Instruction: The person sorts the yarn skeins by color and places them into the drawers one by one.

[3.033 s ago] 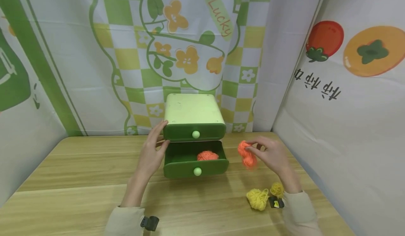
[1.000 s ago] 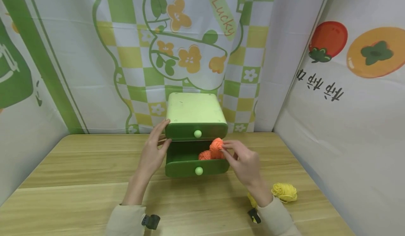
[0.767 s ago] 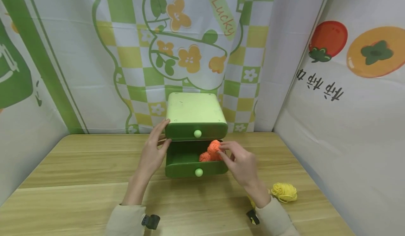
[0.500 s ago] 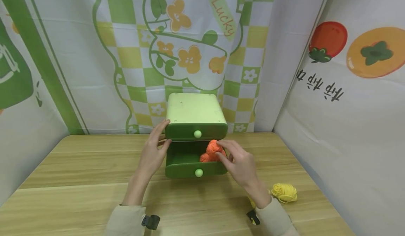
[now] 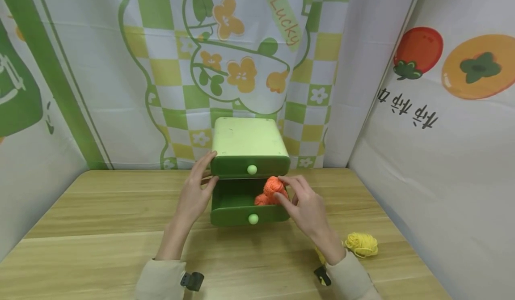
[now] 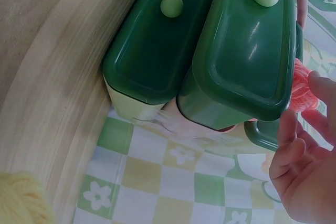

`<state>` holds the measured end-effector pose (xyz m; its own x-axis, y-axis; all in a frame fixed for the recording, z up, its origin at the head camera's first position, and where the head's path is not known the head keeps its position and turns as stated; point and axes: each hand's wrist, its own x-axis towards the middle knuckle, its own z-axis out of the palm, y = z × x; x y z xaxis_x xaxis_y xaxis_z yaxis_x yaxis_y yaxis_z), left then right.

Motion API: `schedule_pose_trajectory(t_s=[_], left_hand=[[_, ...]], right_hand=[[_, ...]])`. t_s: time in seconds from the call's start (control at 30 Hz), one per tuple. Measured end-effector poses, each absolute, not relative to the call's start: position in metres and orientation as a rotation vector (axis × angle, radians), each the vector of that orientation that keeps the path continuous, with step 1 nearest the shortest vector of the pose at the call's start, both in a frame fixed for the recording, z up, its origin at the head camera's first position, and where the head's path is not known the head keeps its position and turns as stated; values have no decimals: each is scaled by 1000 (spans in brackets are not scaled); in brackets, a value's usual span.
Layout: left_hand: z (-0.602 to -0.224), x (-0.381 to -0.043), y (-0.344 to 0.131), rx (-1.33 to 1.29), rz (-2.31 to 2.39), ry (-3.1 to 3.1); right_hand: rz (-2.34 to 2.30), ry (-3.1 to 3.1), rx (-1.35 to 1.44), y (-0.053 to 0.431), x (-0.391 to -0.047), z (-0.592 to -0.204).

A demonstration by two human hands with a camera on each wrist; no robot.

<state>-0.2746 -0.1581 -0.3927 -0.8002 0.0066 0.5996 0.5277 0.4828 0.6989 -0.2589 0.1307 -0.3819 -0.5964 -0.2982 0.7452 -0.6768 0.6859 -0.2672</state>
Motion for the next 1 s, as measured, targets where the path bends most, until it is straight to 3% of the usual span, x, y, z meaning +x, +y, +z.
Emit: schedule_pose_trajectory(t_s=[0.53, 1.0], left_hand=[[-391, -274, -158, -440, -1306, -2202], [-391, -274, -159, -431, -1312, -2212]], right_hand=[[768, -2189, 963, 137, -262, -381], [687, -2239, 880, 143, -261, -376]])
